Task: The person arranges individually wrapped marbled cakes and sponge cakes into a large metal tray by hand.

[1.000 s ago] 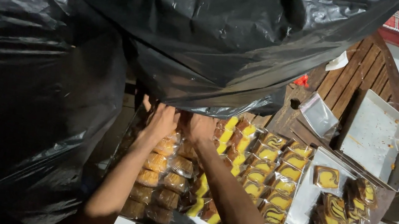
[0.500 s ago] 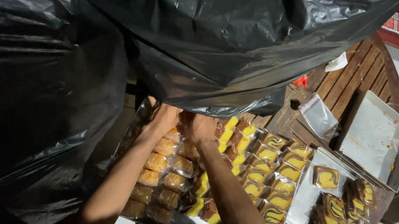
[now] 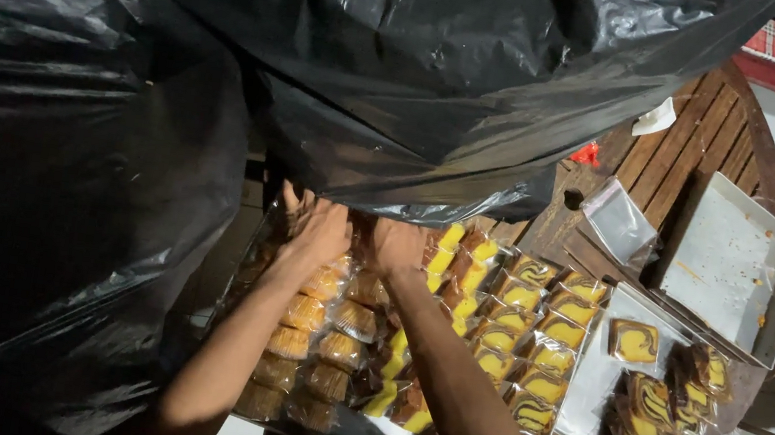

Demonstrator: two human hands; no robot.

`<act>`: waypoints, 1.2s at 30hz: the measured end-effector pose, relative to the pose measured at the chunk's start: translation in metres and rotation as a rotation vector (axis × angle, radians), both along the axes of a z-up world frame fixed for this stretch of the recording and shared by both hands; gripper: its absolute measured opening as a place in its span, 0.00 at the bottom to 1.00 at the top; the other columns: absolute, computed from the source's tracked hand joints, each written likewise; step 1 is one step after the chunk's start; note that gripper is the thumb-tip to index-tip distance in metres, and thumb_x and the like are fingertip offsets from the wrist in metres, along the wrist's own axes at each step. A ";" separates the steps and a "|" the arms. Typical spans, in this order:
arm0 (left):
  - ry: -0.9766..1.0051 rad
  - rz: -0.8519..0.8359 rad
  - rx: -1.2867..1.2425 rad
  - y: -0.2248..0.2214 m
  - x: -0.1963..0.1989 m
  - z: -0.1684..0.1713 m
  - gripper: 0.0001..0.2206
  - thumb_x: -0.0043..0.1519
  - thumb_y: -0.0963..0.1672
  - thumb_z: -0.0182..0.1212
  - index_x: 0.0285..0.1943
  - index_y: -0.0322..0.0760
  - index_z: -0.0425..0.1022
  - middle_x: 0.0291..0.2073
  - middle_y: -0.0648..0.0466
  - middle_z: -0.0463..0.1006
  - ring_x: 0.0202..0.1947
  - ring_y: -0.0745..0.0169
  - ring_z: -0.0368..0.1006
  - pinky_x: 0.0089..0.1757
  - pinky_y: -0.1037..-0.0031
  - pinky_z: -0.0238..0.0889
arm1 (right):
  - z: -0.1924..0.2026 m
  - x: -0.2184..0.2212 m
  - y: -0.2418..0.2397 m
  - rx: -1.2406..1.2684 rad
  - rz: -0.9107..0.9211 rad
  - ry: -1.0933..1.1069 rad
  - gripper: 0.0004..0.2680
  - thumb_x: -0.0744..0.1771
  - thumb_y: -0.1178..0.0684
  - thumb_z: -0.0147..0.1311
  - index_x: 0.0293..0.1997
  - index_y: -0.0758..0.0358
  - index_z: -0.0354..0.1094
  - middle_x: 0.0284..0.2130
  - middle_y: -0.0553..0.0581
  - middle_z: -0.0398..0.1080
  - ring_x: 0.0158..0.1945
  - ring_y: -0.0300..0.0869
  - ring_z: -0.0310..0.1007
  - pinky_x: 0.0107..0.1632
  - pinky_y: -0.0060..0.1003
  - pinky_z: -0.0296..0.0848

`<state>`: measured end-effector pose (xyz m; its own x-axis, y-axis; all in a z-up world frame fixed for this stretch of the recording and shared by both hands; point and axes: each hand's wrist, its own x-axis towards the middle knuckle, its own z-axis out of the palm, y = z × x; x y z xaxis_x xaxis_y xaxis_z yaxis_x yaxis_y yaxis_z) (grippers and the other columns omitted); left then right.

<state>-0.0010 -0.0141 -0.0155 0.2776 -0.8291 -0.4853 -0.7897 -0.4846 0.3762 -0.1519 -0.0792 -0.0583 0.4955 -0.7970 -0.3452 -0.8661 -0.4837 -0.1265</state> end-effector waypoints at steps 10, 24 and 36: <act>0.237 -0.010 0.080 0.011 0.007 0.039 0.32 0.61 0.48 0.60 0.77 0.44 0.58 0.74 0.37 0.57 0.77 0.43 0.47 0.70 0.43 0.33 | 0.033 0.016 0.002 -0.099 0.014 0.002 0.12 0.67 0.54 0.41 0.33 0.56 0.76 0.31 0.61 0.80 0.42 0.56 0.82 0.54 0.52 0.69; -0.124 -0.146 -0.383 0.017 0.015 -0.089 0.37 0.60 0.47 0.66 0.79 0.46 0.53 0.73 0.47 0.60 0.75 0.43 0.45 0.66 0.41 0.22 | -0.009 -0.010 0.005 0.075 0.101 -0.135 0.26 0.61 0.37 0.59 0.60 0.64 0.66 0.52 0.67 0.72 0.59 0.58 0.69 0.64 0.58 0.58; -0.173 -0.147 -0.405 0.023 0.012 -0.048 0.31 0.60 0.52 0.63 0.73 0.46 0.66 0.72 0.51 0.65 0.77 0.44 0.43 0.67 0.40 0.18 | 0.135 -0.081 0.035 -0.049 -0.048 -0.433 0.18 0.60 0.58 0.55 0.56 0.61 0.71 0.60 0.63 0.67 0.63 0.62 0.64 0.61 0.52 0.66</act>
